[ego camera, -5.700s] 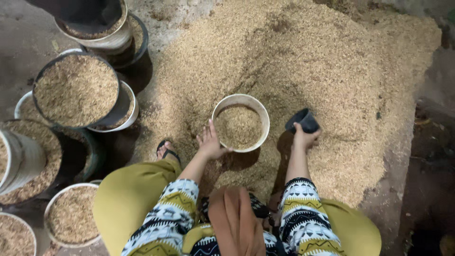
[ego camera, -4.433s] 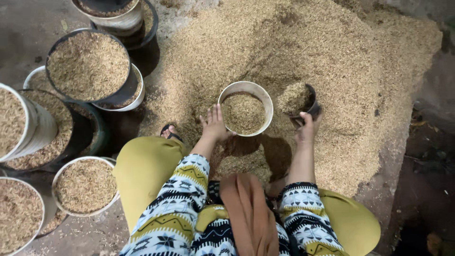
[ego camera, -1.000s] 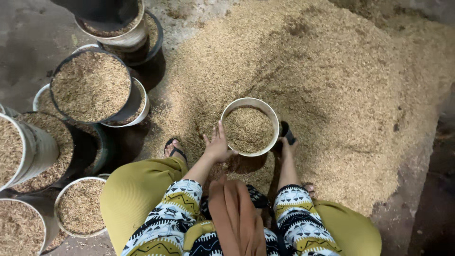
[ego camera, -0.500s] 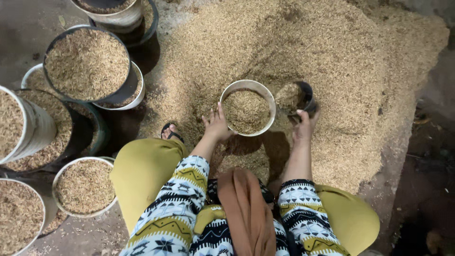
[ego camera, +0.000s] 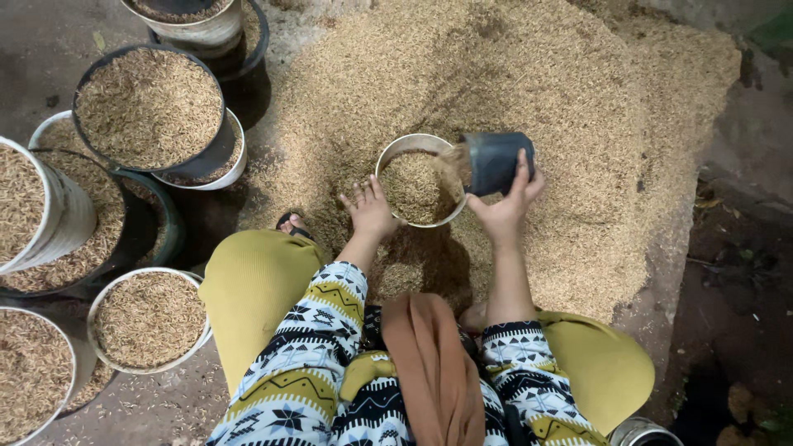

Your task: The person scoops grains from a large pile on the floor into a white bucket using a black scoop. They then place the filled bucket among other filled buckets and repeat the process with a second bucket.

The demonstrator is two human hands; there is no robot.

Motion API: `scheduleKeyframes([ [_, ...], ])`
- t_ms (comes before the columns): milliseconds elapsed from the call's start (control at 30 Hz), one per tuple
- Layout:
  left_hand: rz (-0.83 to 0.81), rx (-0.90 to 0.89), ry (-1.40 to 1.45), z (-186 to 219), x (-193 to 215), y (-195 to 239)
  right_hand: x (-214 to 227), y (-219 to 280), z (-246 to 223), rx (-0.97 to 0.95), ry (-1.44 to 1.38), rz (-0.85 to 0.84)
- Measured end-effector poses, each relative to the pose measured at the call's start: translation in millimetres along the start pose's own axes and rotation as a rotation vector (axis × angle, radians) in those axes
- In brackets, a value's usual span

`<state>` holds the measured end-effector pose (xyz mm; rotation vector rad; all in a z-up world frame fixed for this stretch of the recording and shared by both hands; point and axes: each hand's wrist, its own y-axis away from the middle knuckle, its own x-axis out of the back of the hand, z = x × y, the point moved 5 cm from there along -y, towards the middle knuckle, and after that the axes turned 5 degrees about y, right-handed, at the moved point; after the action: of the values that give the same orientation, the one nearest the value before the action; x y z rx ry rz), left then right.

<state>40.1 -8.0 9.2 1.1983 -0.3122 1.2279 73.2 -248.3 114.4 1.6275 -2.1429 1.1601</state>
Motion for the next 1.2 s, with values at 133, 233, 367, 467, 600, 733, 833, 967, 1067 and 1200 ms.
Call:
scheduleKeyframes([
  [133, 0.010, -0.007, -0.012, 0, 1, 2, -3, 0, -6, -0.029, 0.002, -0.021],
  [233, 0.022, -0.019, 0.013, 0, 1, 1, -5, -1, -6, -0.034, -0.009, -0.039],
  [367, 0.016, -0.004, 0.022, 1, 1, 1, -6, -1, -3, 0.035, -0.034, 0.003],
  [467, 0.013, 0.001, 0.033, 1, 1, 0, -9, 0, -4, 0.149, 0.056, 0.023],
  [600, 0.002, -0.005, 0.062, 0, 0, -2, -16, 1, -4, 0.271, 0.097, -0.009],
  [733, 0.004, -0.008, 0.090, -2, -1, -4, -21, 1, 9, 0.021, -0.171, -0.061],
  [833, 0.001, -0.020, 0.123, -6, -5, -8, -21, -10, 40, -0.156, -0.343, 0.092],
  [967, -0.017, -0.036, 0.152, -10, -7, -10, -26, -16, 126, -0.803, -0.589, 0.432],
  [1067, -0.036, -0.048, 0.139, -8, -3, -9, -29, -6, 191, -1.032, -0.296, 0.424],
  [1200, -0.080, -0.055, 0.108, -2, 1, -7, -42, -2, 235, -1.162, 0.245, 0.142],
])
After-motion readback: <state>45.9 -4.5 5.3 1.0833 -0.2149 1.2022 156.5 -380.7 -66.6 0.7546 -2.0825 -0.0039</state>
